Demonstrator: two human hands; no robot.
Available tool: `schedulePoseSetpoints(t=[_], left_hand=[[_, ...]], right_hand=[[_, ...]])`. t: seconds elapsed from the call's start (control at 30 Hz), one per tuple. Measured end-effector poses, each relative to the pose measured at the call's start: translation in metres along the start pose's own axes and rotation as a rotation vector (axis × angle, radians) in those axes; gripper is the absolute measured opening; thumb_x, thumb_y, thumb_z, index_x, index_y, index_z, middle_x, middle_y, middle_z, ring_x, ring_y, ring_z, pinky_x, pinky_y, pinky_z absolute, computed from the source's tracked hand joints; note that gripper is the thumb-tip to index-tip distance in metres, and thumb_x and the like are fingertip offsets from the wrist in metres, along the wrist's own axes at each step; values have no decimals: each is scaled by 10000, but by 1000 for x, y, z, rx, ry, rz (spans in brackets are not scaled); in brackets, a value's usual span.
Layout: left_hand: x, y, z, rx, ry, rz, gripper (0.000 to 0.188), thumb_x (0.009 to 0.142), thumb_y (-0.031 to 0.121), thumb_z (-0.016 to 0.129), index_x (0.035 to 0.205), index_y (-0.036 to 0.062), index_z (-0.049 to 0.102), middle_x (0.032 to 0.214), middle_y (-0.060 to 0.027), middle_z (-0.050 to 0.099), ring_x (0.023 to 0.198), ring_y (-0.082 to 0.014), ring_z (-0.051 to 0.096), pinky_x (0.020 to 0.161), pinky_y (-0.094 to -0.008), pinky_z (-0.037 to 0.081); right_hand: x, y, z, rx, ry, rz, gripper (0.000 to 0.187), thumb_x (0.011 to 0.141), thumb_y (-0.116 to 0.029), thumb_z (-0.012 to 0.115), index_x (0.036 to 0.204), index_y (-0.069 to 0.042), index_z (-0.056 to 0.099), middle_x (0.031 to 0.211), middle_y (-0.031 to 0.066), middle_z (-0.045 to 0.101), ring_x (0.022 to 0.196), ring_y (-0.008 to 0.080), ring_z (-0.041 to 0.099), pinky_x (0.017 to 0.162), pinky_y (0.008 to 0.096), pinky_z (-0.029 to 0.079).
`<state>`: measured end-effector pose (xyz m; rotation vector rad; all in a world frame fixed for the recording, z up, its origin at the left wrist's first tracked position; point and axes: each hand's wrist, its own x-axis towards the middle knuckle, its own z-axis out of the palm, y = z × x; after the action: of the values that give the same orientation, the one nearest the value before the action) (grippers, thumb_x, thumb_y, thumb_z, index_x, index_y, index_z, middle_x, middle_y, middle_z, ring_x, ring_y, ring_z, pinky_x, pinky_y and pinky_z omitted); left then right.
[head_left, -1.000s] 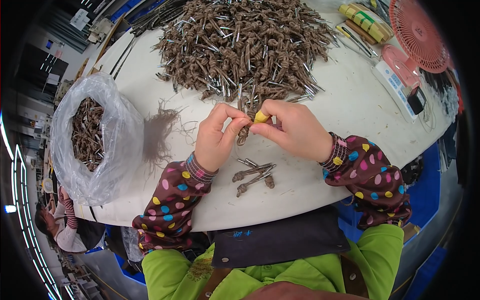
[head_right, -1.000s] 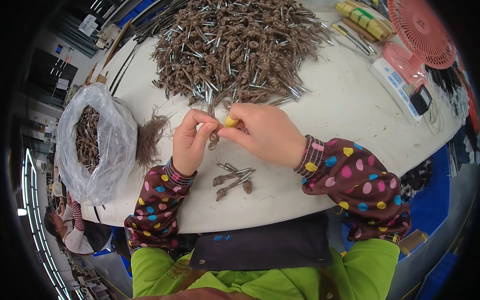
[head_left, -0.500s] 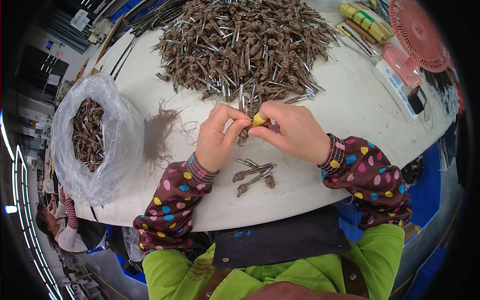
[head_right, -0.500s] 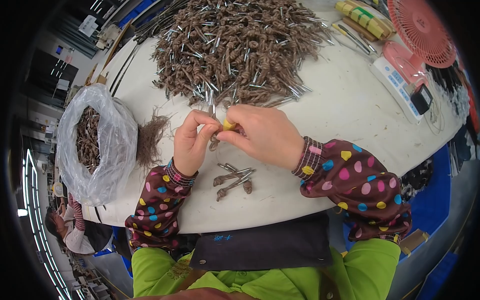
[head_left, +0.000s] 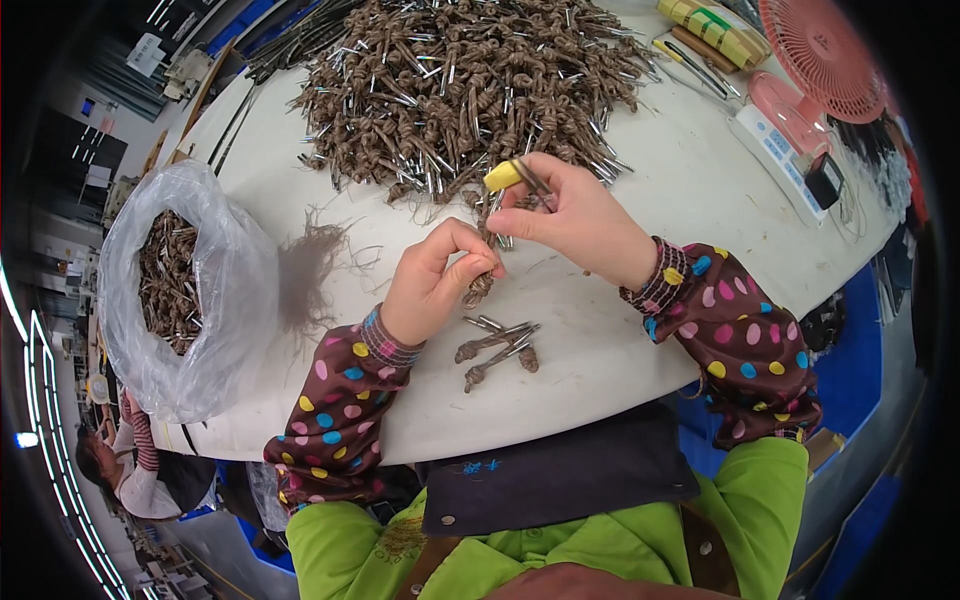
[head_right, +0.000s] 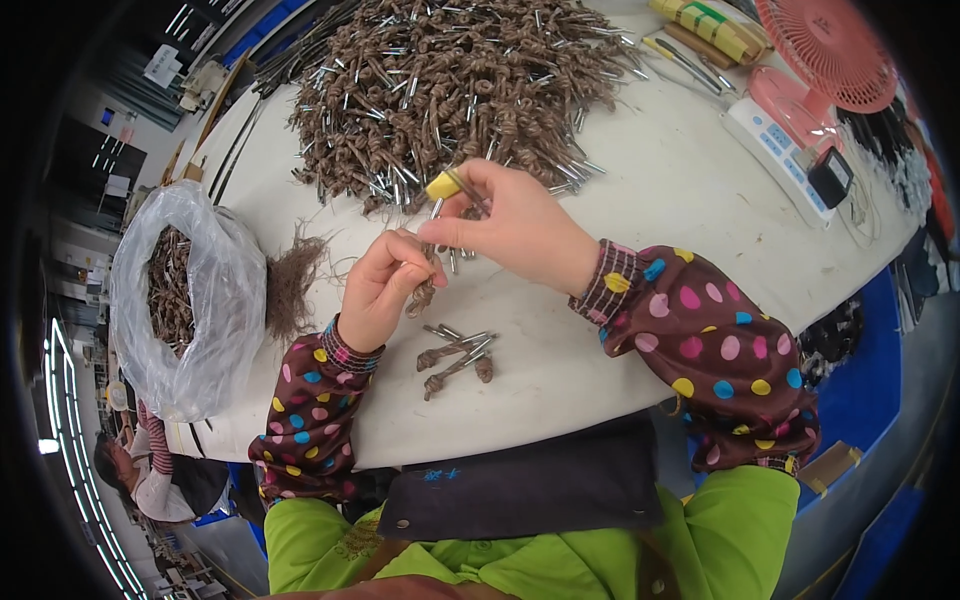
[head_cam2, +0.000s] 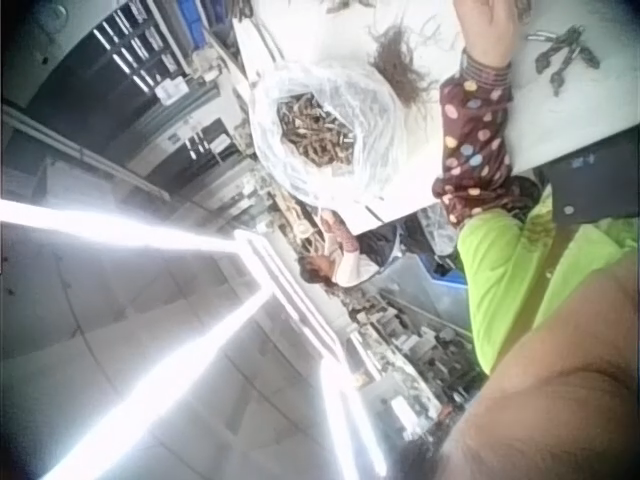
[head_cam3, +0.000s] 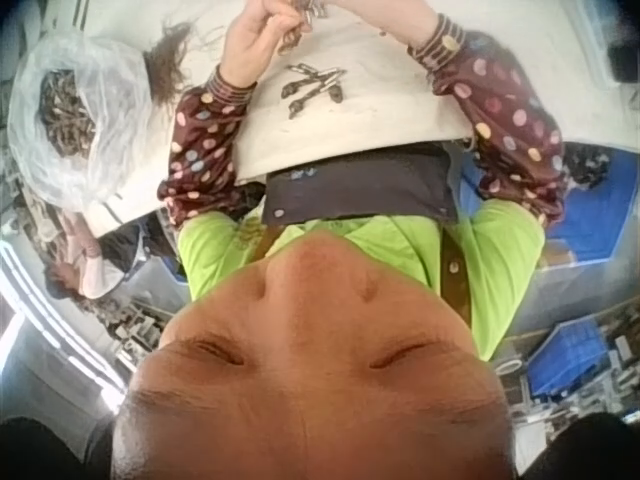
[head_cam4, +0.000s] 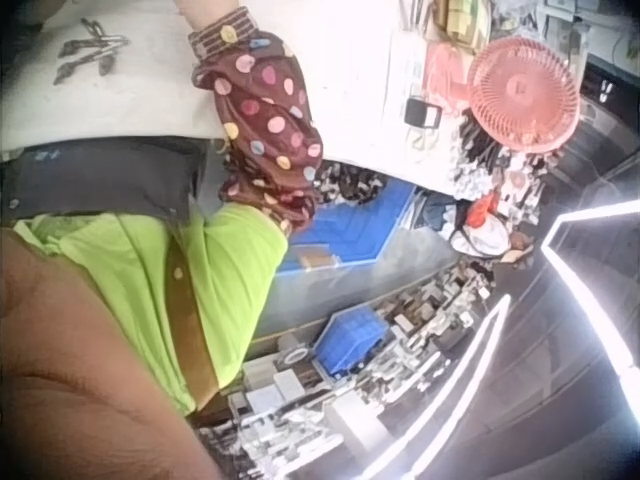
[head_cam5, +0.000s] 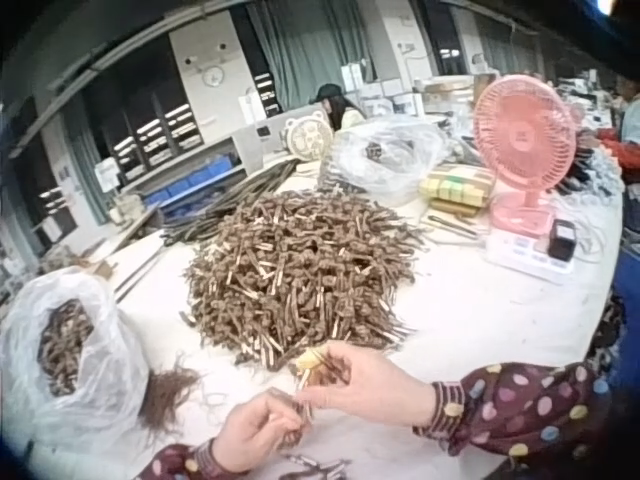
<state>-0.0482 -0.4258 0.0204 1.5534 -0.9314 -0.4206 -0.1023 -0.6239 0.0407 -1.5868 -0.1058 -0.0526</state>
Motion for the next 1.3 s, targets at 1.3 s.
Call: schedulePoseSetpoints(t=[1.3], left_hand=[[7, 13, -16, 490, 29, 152, 90, 851, 53, 632, 929, 30, 672, 869, -80, 680, 821, -168, 657, 742, -280, 510]], right_hand=[[1, -16, -27, -57, -213, -93, 273, 855, -22, 585, 1122, -22, 525, 946, -2, 612, 835, 38, 525, 720, 189, 422]])
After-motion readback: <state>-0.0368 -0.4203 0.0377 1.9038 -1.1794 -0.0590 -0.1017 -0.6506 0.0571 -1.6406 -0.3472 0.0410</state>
